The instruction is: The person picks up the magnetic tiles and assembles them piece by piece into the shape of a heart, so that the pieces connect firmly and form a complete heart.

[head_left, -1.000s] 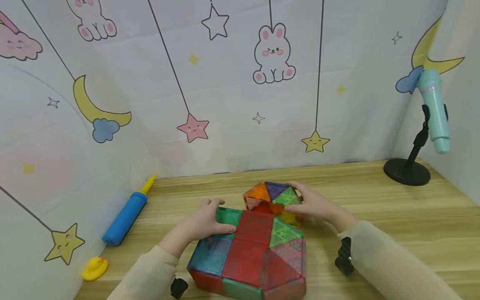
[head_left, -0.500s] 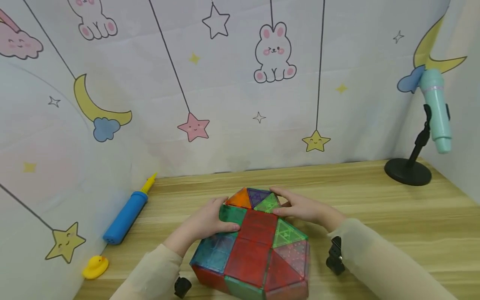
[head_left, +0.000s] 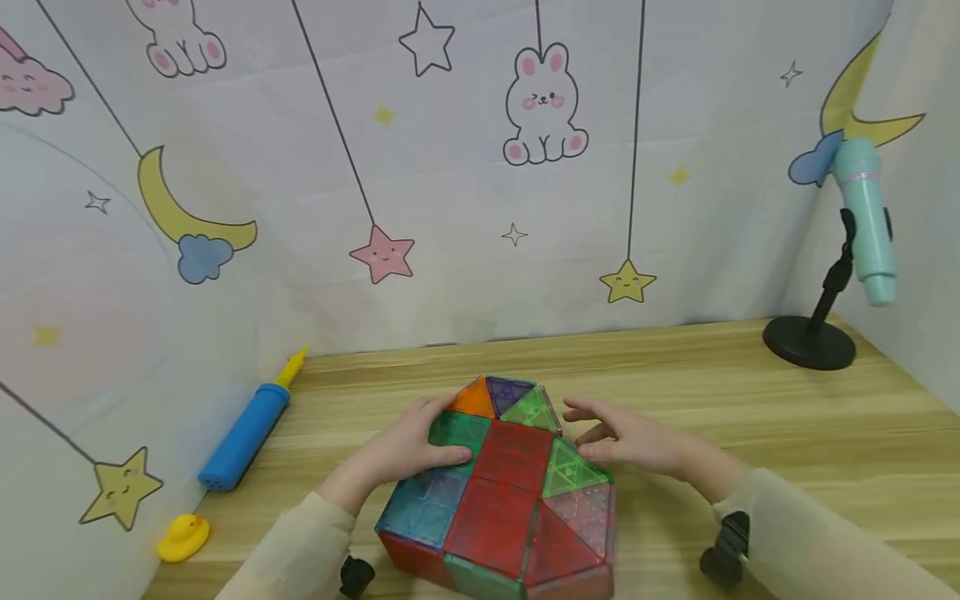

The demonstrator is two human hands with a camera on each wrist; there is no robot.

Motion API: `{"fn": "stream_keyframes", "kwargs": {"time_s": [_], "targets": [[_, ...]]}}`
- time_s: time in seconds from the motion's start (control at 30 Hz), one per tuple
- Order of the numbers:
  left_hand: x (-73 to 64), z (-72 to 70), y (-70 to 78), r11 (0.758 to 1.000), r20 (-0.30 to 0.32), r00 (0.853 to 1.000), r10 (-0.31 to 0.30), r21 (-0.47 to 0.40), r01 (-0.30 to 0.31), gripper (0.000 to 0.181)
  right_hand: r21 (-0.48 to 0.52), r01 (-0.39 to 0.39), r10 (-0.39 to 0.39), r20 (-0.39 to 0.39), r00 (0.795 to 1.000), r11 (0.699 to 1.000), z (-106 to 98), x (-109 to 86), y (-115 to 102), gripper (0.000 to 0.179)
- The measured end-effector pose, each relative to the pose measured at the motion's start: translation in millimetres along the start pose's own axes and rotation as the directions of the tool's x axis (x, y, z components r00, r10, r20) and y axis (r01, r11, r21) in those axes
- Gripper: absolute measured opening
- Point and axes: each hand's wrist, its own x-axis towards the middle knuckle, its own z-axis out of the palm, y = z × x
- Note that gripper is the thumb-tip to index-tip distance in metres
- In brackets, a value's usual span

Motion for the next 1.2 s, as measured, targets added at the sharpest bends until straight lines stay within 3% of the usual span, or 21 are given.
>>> {"fn": "stream_keyframes", "kwargs": {"time_s": [0.1,0.2,0.3,0.43,0.5,0.7,0.83,0.9,1.03,1.2], "targets": [[-1.2,-2.3,-4.8,0.998,0.026,0.999,0.032,-0.050,-0.031,0.085,-0.044,0.064,-0.064,0.002,0.998,0.997,7.6,-19.3,-2.9,0.079],[-2.4,-4.1,-8.4,0.995,0.053,0.998,0.029,-0.098,-0.023,0.086,-0.104,0.135,-0.136,-0.004,0.991,0.985,20.9,-32.8,-7.2,0.092],[-3.5,-4.9,-10.6,0.993,0.057,0.998,0.012,-0.120,-0.005,0.087,-0.246,0.185,-0.197,-0.026,0.980,0.951,36.2,-39.3,-11.2,0.104],[-3.8,-4.3,-11.9,0.992,0.048,0.999,0.024,-0.126,-0.017,0.088,-0.396,0.203,-0.253,-0.078,0.964,0.896,52.3,-44.5,-14.0,0.111],[-3.8,-3.7,-11.9,0.992,0.049,0.998,0.034,-0.121,-0.027,0.088,-0.425,0.203,-0.265,-0.091,0.960,0.882,58.0,-48.2,-14.3,0.113],[-4.6,-3.3,-11.4,0.992,0.040,0.999,0.026,-0.126,-0.021,0.087,-0.485,0.139,-0.236,-0.145,0.961,0.863,69.2,-53.4,-15.7,0.115],[-5.9,-3.4,-11.0,0.992,0.037,0.999,0.003,-0.129,0.002,0.087,-0.489,0.182,-0.284,-0.144,0.948,0.853,66.0,-51.5,-11.5,0.111],[-6.7,-3.3,-11.2,0.991,0.037,0.999,-0.008,-0.132,0.013,0.088,-0.464,0.208,-0.298,-0.129,0.946,0.861,60.1,-51.3,-6.8,0.109],[-11.1,-2.5,-12.9,0.982,0.047,0.999,0.006,-0.186,0.003,0.089,-0.348,0.249,-0.298,-0.096,0.950,0.904,39.1,-51.2,5.8,0.106],[-21.7,-1.4,-16.0,0.948,0.070,0.997,0.029,-0.320,-0.005,0.084,-0.262,0.196,-0.235,-0.127,0.964,0.945,5.4,-50.1,20.1,0.102]]}}
